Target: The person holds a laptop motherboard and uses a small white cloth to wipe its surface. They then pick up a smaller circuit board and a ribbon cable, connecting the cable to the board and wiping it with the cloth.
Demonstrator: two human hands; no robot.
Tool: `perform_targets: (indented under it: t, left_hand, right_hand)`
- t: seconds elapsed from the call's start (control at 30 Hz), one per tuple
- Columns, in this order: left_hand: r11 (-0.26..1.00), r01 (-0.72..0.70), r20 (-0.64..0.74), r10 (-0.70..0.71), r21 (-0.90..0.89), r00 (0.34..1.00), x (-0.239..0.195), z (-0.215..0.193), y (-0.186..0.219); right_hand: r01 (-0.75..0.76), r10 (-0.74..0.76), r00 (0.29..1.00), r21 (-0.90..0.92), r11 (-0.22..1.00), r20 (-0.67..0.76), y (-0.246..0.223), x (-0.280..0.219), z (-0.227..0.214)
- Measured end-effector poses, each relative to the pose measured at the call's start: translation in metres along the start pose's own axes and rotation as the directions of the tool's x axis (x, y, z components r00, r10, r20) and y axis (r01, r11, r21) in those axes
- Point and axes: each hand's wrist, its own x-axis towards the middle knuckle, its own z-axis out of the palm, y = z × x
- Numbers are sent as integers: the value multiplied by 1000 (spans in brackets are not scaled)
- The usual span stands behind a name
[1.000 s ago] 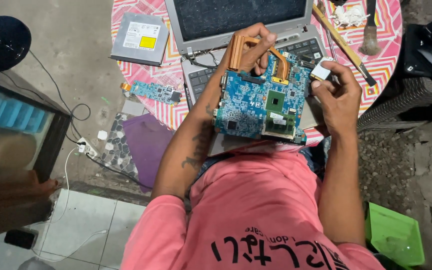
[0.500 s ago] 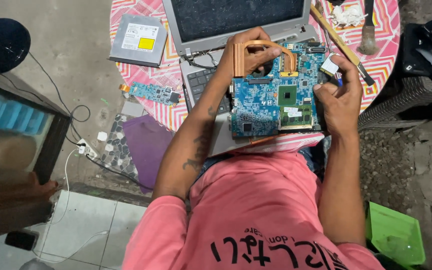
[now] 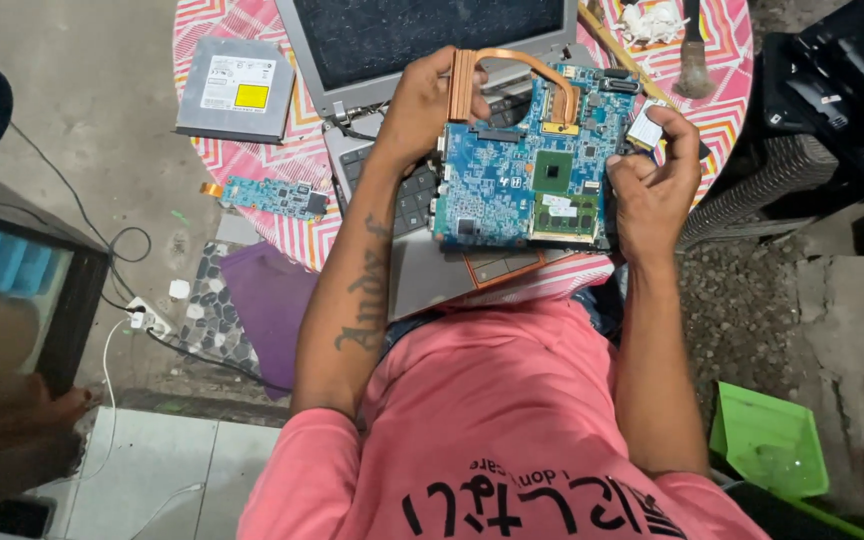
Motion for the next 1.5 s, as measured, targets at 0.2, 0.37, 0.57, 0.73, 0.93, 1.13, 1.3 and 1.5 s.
perform_targets:
  t: [0.2,0.37,0.57,0.73,0.93,1.13,1.3,1.5]
  left_hand:
    - [963,124,-135,-160,-240,978,1,-1,1]
    - [821,42,-296,158,570,942,0,4,-20]
    - [744,0,-269,241,669,932,1,3,-13]
    - [694,122,-297,137,710,945,-2,5,-9]
    - [699,21,-164,138,715,977,-9,22,26]
    - [733,-199,-9,270,651,963,-68,1,110]
    - [483,49,-35,-38,874,999,-155,-70,90]
    - [324,191,-168,-97,927,981,-179,-94,49]
  right_hand:
    - [-28,28,999,1,1000,-44,-9,0,6]
    - [-256,255,967,-72,964,-19,-21,2,12]
    - [-207,200,978,-162,965,-58,-9,5,10]
    - [-48,24,993,-205,978,-116,-11,4,11]
    - [-44,92,959,182,982,-268,1,2,3]
    - [30,16,967,175,984,-256,-7,-2,-1]
    - [96,-71,964,84,992,-255,-6,-5,-5]
    - [141,-145,978,-38,989,-149,-8,-6,-7]
